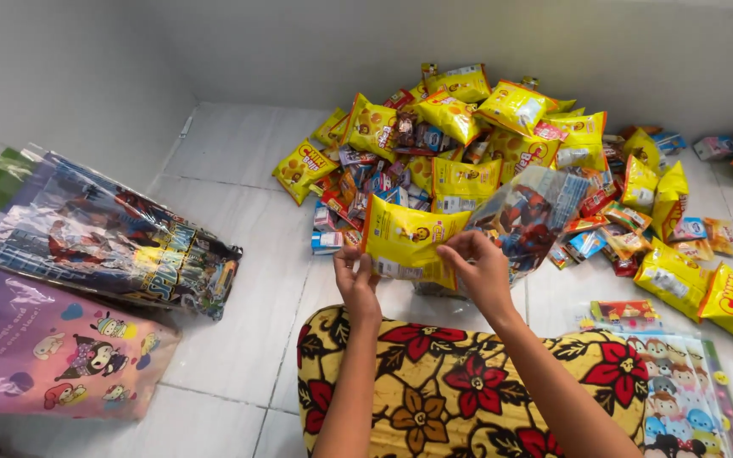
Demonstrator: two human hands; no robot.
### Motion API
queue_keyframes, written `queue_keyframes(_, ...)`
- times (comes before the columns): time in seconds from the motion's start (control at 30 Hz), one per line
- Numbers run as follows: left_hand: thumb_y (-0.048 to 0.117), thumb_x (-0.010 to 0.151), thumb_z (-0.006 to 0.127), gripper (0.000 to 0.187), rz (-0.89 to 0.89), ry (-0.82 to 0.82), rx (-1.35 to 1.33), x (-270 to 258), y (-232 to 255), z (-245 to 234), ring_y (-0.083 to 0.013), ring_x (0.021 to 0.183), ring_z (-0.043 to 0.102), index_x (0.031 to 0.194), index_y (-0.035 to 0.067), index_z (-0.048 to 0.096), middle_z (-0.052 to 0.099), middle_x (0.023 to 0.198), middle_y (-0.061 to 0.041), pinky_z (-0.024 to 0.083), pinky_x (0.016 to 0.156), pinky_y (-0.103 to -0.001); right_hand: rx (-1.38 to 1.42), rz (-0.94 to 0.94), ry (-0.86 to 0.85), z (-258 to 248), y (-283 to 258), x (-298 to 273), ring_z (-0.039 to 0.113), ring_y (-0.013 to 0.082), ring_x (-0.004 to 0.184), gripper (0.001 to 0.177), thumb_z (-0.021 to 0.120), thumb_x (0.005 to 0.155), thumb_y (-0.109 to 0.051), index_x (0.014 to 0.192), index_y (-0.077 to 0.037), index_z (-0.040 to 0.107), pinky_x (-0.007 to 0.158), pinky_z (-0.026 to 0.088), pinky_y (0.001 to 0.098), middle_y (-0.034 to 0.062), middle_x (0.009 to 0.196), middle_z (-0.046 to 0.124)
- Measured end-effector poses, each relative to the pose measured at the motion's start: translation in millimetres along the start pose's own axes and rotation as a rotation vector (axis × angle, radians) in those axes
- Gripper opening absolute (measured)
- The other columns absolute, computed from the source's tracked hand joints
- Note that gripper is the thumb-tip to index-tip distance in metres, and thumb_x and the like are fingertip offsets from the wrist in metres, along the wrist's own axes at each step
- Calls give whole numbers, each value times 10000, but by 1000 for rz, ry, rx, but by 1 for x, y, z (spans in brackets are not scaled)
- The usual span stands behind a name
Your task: Packing individual snack packets into larger themed plastic bags for distribution.
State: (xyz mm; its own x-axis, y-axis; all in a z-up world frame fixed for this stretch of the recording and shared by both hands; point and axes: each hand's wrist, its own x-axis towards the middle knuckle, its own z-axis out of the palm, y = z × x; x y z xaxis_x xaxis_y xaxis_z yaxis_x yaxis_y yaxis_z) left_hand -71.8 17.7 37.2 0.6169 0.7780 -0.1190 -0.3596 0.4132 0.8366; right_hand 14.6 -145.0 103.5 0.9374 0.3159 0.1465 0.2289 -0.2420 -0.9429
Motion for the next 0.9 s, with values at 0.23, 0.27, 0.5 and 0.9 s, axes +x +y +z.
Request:
queue_keyframes(0.23, 160, 1056, 567, 135, -1, -17, -52, 4, -11, -10, -162, 1095, 611, 1172, 183, 500, 483, 1144, 31, 602, 912, -371, 148, 199, -3, 3, -2, 4, 705, 256, 923, 405, 865, 851, -184, 1139, 9, 655, 793, 606, 371, 188, 1017, 726)
queue_keyframes(0.27, 162, 1061, 559, 134, 4, -29, -56, 6, -14, -12, -160, 1077, 626, 1187, 173, 514, 497, 1134, 29, 605, 902, -363, 177, 209, 17, 4, -5, 3, 695, 239, 923, 444, 876, 837, -192, 1151, 20, 643, 788, 604, 356, 183, 1019, 719)
queue_keyframes(0.5, 202, 1083, 509, 231, 5, -107, -41, 7, -17, -17, -148, 1055, 650, 1285, 127, 593, 567, 1104, -5, 611, 928, -351, 184, 162, 91, 11, 11, 6, 674, 215, 908, 290, 859, 869, -169, 1058, -3, 713, 774, 597, 344, 154, 959, 719)
queue_keyframes(0.9, 392, 1070, 589, 278, 55, -62, 96, 28, -53, -40, -57, 740, 552, 945, 185, 726, 565, 771, 73, 507, 959, -357, 140, -52, -42, 2, -23, -2, 681, 267, 917, 132, 830, 847, -54, 902, 32, 745, 809, 600, 395, 177, 883, 702)
